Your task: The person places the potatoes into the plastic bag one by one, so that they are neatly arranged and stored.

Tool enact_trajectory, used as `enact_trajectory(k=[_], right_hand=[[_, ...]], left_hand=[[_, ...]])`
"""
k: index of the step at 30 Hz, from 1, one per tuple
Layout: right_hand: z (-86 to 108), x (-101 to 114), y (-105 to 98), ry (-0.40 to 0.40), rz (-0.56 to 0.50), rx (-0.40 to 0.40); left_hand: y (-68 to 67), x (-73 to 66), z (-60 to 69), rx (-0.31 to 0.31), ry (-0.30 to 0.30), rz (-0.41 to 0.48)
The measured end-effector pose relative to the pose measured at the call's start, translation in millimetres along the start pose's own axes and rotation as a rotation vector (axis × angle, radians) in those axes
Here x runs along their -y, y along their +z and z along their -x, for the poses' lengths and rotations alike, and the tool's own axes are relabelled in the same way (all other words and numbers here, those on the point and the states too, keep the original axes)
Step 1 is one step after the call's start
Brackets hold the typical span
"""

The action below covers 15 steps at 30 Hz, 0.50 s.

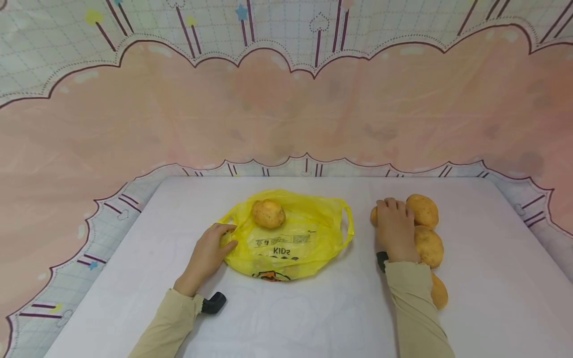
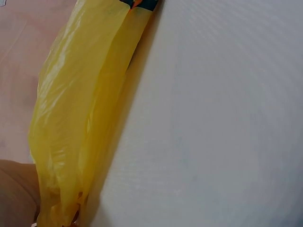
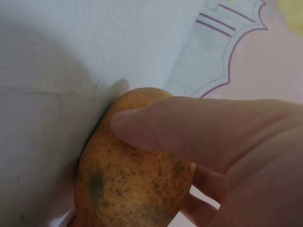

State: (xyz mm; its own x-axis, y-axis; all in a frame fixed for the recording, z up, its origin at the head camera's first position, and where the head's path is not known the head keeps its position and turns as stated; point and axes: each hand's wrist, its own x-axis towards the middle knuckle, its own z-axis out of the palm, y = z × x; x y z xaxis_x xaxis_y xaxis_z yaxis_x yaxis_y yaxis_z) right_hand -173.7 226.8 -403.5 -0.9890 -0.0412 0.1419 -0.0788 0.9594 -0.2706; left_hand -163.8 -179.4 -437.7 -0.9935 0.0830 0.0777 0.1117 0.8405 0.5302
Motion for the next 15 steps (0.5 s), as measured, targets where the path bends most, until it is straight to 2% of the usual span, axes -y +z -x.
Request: enact_trajectory(k=[7, 15], right_hand=[[-1.7, -0.7, -1.7, 0.002, 0.007, 0.01], [-3.6, 2.3, -6.3, -0.027, -0.031, -0.035]], left_hand=[[1.1, -1.0, -1.0, -0.01, 0.002, 0.004], [0.7, -2.1, -1.4, -0.009, 0.002, 0.0]])
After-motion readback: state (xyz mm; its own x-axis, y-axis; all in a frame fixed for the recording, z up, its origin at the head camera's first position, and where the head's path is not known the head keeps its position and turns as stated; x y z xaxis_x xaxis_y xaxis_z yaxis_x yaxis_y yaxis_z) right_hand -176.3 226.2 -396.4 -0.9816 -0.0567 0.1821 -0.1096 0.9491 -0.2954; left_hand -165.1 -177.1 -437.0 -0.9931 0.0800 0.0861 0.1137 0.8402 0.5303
